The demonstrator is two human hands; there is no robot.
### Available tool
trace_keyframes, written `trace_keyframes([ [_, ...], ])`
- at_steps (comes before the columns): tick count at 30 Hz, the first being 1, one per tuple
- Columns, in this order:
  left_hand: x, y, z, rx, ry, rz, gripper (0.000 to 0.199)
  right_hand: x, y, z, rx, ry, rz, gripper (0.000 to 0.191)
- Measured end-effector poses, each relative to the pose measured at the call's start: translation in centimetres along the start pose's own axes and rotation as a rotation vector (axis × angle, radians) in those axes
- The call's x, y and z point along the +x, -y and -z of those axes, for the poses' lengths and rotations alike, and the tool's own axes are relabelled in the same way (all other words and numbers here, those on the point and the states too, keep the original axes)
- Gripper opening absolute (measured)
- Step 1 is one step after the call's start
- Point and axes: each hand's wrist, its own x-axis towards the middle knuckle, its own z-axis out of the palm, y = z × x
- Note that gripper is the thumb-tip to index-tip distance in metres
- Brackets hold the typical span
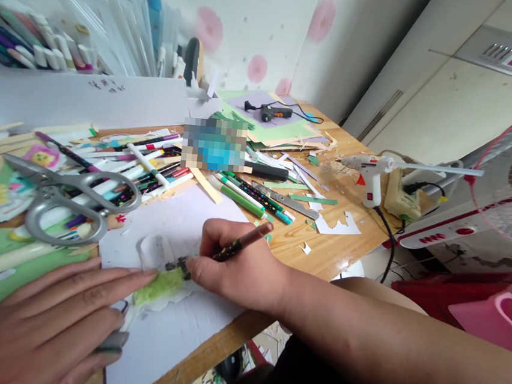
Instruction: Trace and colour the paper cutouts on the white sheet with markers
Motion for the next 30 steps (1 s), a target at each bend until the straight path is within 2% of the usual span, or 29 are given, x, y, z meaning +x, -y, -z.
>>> trace_keyframes([
  [6, 0.1, -0.1, 0.2, -0.011, 0.002, 0.015, 0.031, -0.1, 0.0, 0.0, 0.023, -0.001, 0.028, 0.019],
  [9, 0.2, -0.5, 0.1, -0.027, -0.003, 0.027, 0.033, -0.2, -0.1, 0.0, 0.000, 0.052, 0.051, 0.019],
  [13, 0.3, -1.6, -0.2, -0.155, -0.054, 0.205, 0.020, -0.4, -0.3, 0.1, 0.016, 0.043, 0.056, 0.020],
  [15, 0.3, -2.0, -0.2, -0.204, -0.084, 0.275, 0.020, -0.4, -0.3, 0.2, 0.011, 0.052, 0.063, 0.020],
  [30, 0.2, -2.2, 0.0, -0.221, -0.064, 0.243, 0.018, -0.4, -0.2, 0.4, -0.041, 0.071, 0.099, 0.021],
])
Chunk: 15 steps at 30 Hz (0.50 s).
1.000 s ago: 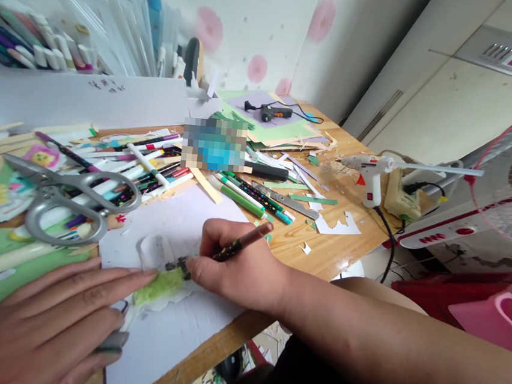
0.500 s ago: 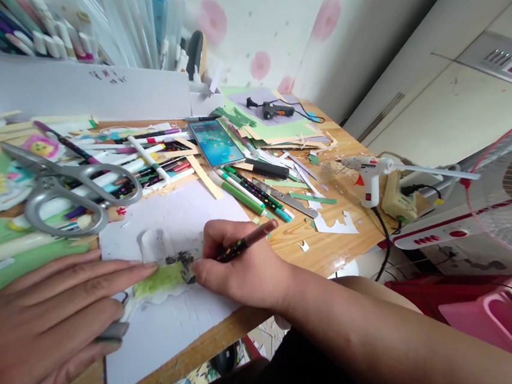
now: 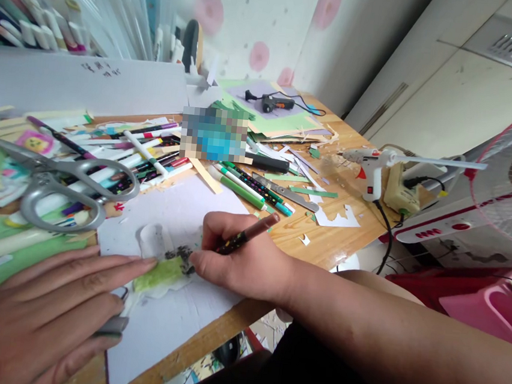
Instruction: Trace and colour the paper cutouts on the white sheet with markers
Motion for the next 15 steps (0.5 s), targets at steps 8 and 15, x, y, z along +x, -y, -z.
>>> trace_keyframes([
  [8, 0.1, 1.3, 0.5, 0.144, 0.087, -0.149, 0.025, 0.2, 0.0, 0.1, 0.002, -0.011, -0.049, 0.023],
  [15, 0.1, 1.3, 0.3, 0.157, 0.089, -0.145, 0.025, 0.4, 0.2, 0.2, 0.006, -0.024, -0.059, 0.023],
])
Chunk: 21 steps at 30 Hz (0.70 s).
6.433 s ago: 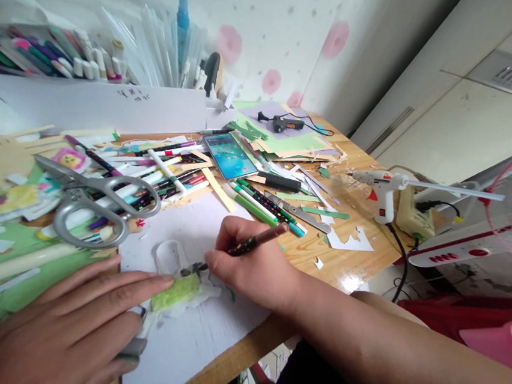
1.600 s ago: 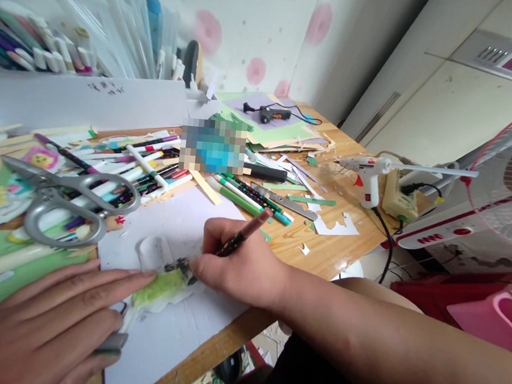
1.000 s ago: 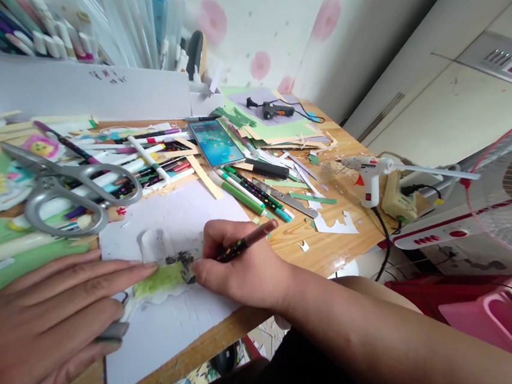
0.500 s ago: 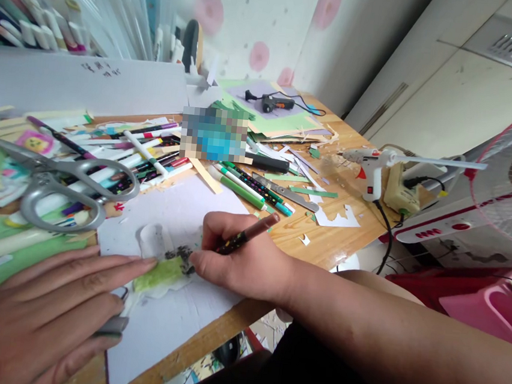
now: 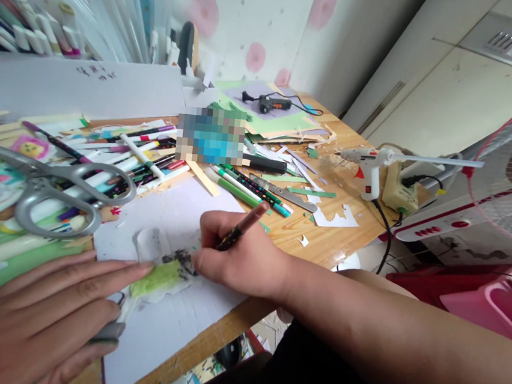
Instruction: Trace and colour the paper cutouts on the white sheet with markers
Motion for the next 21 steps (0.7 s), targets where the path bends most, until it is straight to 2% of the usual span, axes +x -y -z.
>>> trace_keyframes([
  [6, -0.08, -0.22, 0.11, -0.005, -0.012, -0.025, 0.023, -0.06, 0.03, -0.05, -0.008, -0.009, -0.006, 0.023],
  [12, 0.07, -0.05, 0.00, -0.045, -0.036, 0.016, 0.019, -0.02, 0.09, -0.10, -0.014, -0.023, -0.005, 0.023],
  [18, -0.08, 0.26, 0.08, 0.005, -0.009, -0.049, 0.024, 0.16, 0.26, -0.13, -0.009, -0.050, -0.061, 0.022],
  [21, 0.08, -0.23, -0.05, -0.051, -0.046, 0.025, 0.020, 0.22, 0.31, -0.22, -0.008, -0.069, -0.068, 0.022],
])
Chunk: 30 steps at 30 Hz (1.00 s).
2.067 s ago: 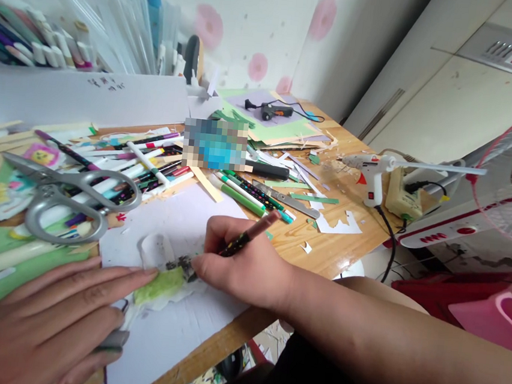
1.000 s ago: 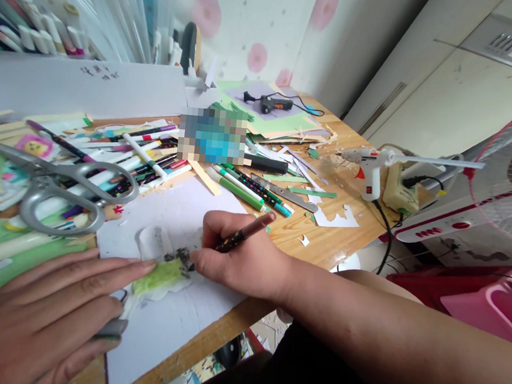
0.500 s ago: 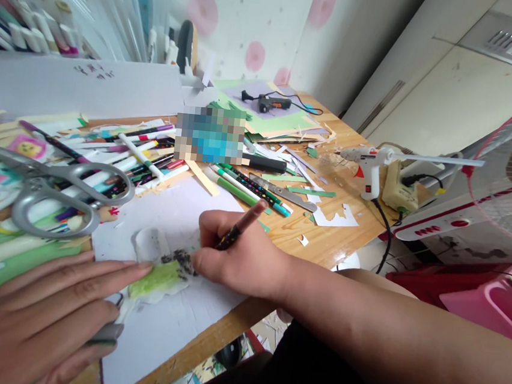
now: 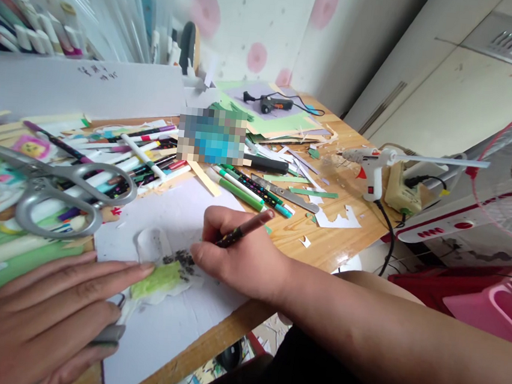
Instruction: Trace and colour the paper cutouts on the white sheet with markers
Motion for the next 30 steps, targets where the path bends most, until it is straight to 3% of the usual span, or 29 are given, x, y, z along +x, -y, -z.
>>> trace_keyframes([
  [5, 0.18, -0.35, -0.19, -0.029, -0.020, 0.034, 0.021, -0.15, -0.07, -0.05, 0.013, 0.012, -0.010, 0.022],
  [12, -0.24, 0.47, -0.02, 0.027, 0.025, -0.061, 0.023, -0.31, -0.34, 0.14, -0.011, 0.057, 0.022, 0.022],
  [16, -0.27, 0.21, -0.14, -0.026, -0.004, 0.028, 0.021, -0.35, -0.05, 0.17, 0.006, 0.050, -0.008, 0.022],
  [19, -0.12, -0.10, -0.20, -0.039, 0.009, 0.010, 0.021, -0.42, 0.05, 0.09, 0.043, 0.019, -0.026, 0.022],
  [23, 0.04, -0.31, -0.11, -0.077, -0.038, 0.078, 0.019, -0.44, -0.28, 0.03, 0.020, 0.067, 0.042, 0.022],
  [27, 0.09, -0.07, 0.08, 0.010, 0.037, -0.020, 0.026, -0.41, -0.44, 0.11, 0.036, 0.049, 0.056, 0.022],
  [30, 0.06, 0.01, 0.18, 0.006, 0.019, -0.011, 0.025, -0.39, -0.37, 0.16, 0.004, 0.081, 0.084, 0.023],
])
